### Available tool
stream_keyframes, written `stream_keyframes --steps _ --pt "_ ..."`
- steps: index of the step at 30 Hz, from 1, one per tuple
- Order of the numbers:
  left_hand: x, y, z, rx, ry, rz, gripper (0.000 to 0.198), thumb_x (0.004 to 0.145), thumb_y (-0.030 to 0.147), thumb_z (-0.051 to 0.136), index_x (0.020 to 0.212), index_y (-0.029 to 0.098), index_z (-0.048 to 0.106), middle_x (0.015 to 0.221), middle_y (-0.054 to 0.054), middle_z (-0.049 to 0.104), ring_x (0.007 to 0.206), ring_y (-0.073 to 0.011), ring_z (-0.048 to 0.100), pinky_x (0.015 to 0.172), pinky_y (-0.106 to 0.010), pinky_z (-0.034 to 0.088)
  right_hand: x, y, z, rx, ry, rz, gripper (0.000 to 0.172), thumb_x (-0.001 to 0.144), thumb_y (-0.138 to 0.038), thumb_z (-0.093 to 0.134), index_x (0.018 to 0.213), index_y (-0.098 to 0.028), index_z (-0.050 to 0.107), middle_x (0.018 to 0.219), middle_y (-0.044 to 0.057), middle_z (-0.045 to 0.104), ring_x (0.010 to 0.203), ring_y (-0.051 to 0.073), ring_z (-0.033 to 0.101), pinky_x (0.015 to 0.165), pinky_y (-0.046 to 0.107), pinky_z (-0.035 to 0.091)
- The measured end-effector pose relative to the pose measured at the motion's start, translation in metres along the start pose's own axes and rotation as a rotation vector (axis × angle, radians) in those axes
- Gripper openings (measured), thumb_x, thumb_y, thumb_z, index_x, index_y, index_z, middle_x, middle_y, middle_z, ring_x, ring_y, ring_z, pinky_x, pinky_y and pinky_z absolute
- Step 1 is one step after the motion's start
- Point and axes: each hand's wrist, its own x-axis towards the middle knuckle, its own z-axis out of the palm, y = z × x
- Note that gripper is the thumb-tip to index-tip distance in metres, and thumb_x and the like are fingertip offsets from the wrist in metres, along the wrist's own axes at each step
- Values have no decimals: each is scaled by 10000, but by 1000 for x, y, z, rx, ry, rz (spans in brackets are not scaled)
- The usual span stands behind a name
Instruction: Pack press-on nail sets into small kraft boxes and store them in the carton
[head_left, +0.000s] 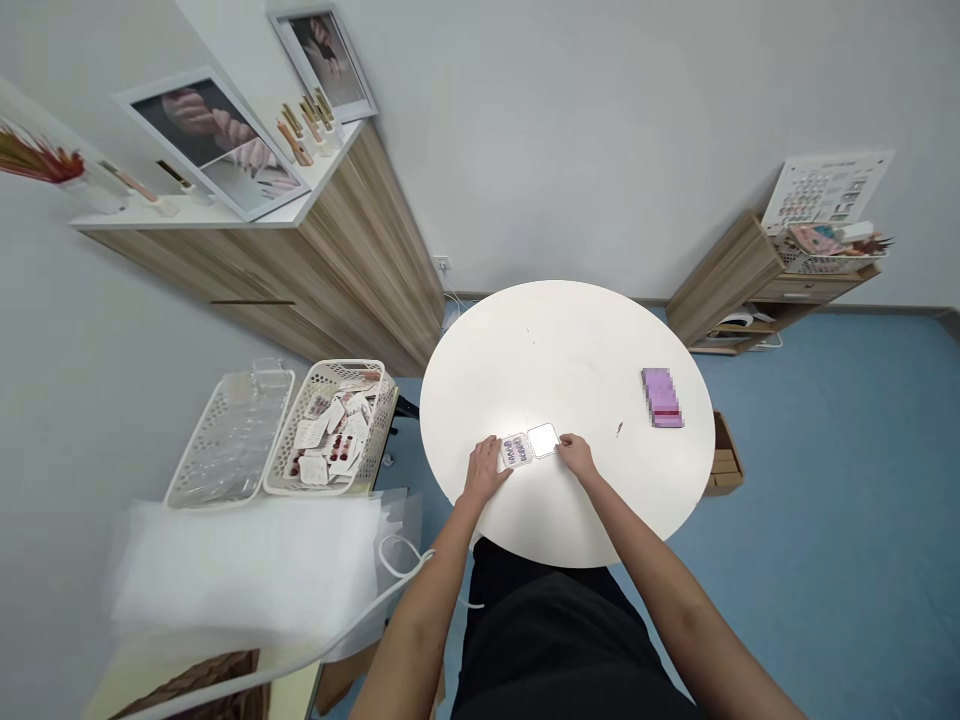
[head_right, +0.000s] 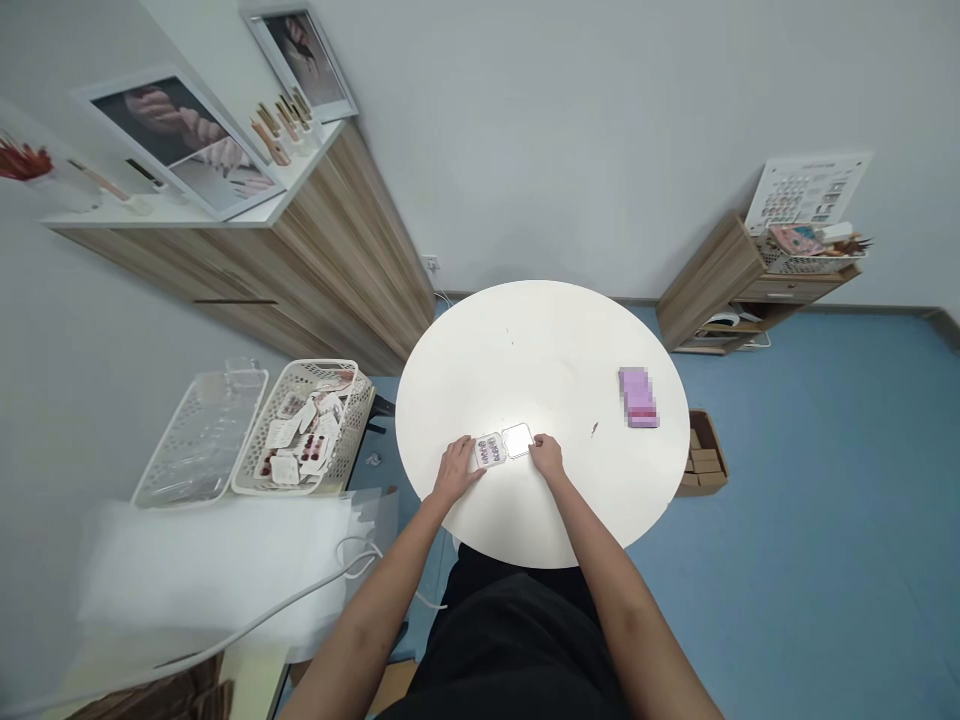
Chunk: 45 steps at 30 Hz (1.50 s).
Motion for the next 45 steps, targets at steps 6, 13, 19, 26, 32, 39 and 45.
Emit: stream_keyframes --steps 6,13,19,26,32,39,45 --pt "-14 21 6 44 32 -46 546 752 362 703 1219 234 452 1233 -90 506 1095 -282 505 892 -419 440 26 -27 2 -44 2 -60 304 750 -124 508 945 -191 732 981 66 727 942 196 651 805 267 472" --pt "-21 46 19 104 11 -163 392 807 307 649 1130 196 457 1065 -81 541 996 -265 528 813 -382 440 35 -51 6 -74 11 -189 341 805 -113 497 1068 -195 698 1086 61 697 989 169 622 881 264 454" --pt "-25 41 23 -28 -40 -141 492 824 234 566 1284 195 396 1129 -99 553 1057 -272 525 875 -410 434 22 -49 3 -124 -15 -368 402 806 -100 511 1169 -193 656 1121 77 612 890 156 619 832 276 480" --pt "-15 34 -4 -23 -37 -117 939 784 335 628 1520 166 69 1298 -156 493 1178 -322 492 951 -437 420 -11 -42 -8 -226 -92 -598 313 805 -62 511 1033 -193 682 1072 65 614 990 195 554 878 335 460" --pt "-24 35 -13 1 47 153 689 900 267 461 1515 227 153 1559 -129 258 1404 -290 305 1099 -473 326 -51 -25 5 -343 -63 -707 270 855 -104 507 1052 -200 665 1062 67 682 992 219 558 875 353 458" --pt "-57 39 11 60 6 224 628 924 159 323 1525 183 143 1570 -117 281 1449 -234 254 1152 -487 274 -68 17 35 -451 19 -880 420 890 -40 380 1196 -170 636 1239 122 650 1148 249 571 957 426 479" --pt "-67 45 18 125 -77 285 661 922 175 336 1539 185 97 1590 -99 225 1475 -236 160 1187 -532 178 -76 45 48 -521 32 -952 537 895 -64 357 1421 -125 442 1466 153 452 1393 267 367 1108 515 367"
